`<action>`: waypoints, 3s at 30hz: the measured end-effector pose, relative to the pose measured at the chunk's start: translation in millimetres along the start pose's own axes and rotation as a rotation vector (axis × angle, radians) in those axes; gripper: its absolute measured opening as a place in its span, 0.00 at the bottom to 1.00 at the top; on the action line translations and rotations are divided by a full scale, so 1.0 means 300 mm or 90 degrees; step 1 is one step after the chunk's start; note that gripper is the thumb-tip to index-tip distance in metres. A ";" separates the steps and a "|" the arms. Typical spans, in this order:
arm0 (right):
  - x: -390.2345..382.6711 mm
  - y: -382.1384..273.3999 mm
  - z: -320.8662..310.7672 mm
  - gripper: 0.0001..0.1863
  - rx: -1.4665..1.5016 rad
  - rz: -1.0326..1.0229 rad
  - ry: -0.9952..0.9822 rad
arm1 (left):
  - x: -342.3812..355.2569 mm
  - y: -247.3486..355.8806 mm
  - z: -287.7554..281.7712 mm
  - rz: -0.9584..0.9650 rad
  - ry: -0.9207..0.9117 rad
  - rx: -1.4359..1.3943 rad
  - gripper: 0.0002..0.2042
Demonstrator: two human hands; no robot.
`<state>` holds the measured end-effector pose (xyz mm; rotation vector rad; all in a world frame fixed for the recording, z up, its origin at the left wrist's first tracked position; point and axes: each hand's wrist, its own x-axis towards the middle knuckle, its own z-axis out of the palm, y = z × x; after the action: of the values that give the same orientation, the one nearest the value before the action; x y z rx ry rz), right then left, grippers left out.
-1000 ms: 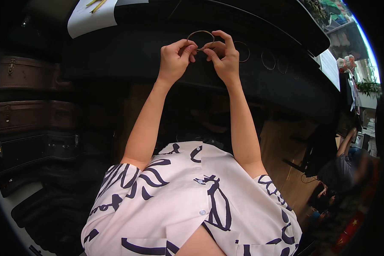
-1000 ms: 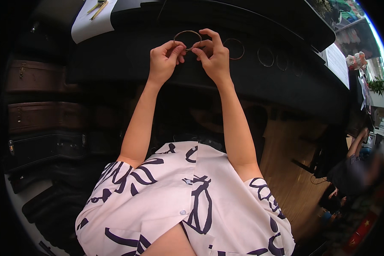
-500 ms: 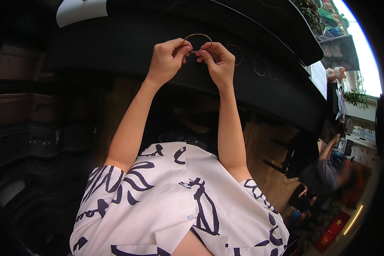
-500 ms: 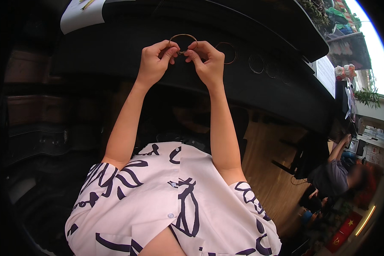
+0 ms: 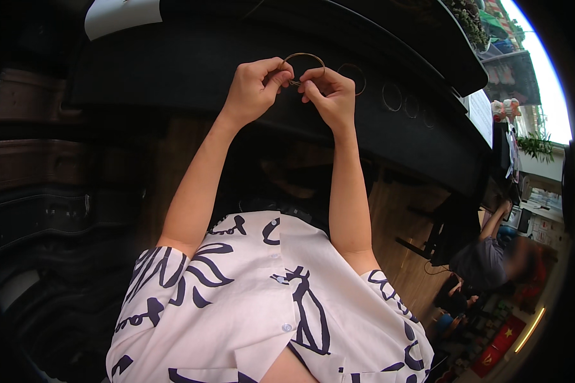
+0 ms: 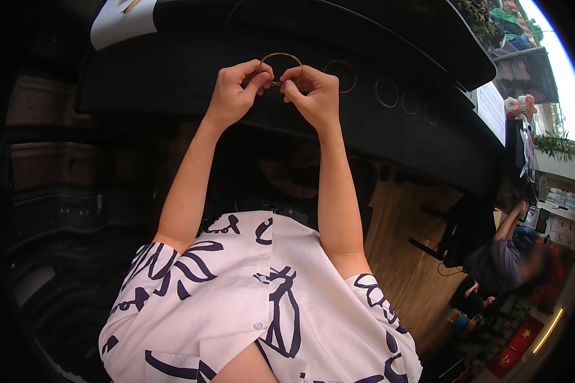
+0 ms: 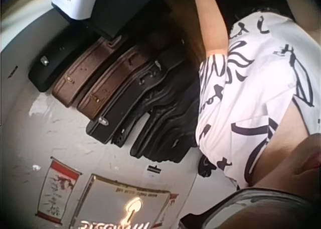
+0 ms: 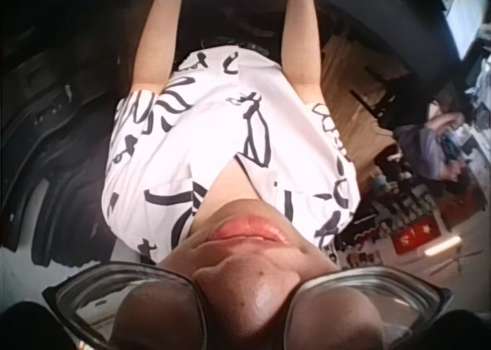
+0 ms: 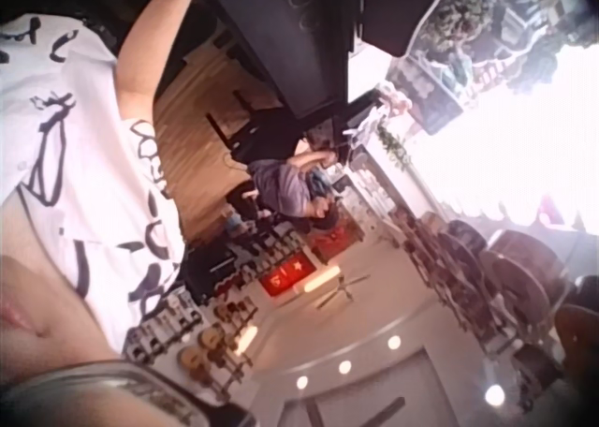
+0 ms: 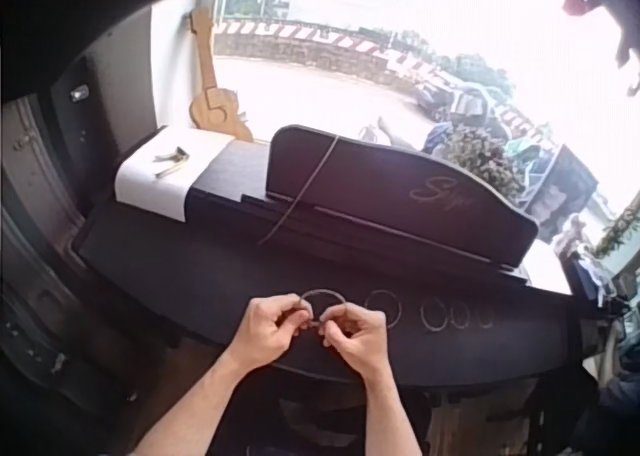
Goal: The person manipulates thin metal wire by hand, bending and twisting it into circular shapes. They repeatedly pick up wire segments, form loops, and place them on a black surface, occasionally adjusting the shape of the wire circles.
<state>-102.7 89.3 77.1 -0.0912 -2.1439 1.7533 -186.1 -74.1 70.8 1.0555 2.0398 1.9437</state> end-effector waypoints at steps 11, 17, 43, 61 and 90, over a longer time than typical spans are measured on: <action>0.002 0.015 -0.072 0.07 0.199 0.036 -0.180 | -0.007 -0.006 -0.025 -0.048 -0.077 -0.090 0.08; 0.006 0.032 -0.068 0.06 0.213 -0.024 -0.212 | -0.008 -0.011 0.003 0.012 -0.054 0.121 0.07; -0.010 0.017 -0.027 0.06 0.174 -0.021 -0.169 | -0.003 0.032 0.015 0.015 -0.003 0.325 0.13; -0.009 0.016 -0.039 0.05 0.146 0.008 -0.044 | -0.003 -0.035 -0.020 -0.038 0.176 -0.160 0.15; -0.607 -0.116 -0.162 0.04 0.024 -0.056 0.226 | -0.438 0.274 0.327 -0.133 -0.051 -0.119 0.14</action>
<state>88.6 76.1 74.5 -0.2729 -1.8316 1.5904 -3.2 -72.9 83.0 0.8281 1.8045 1.9092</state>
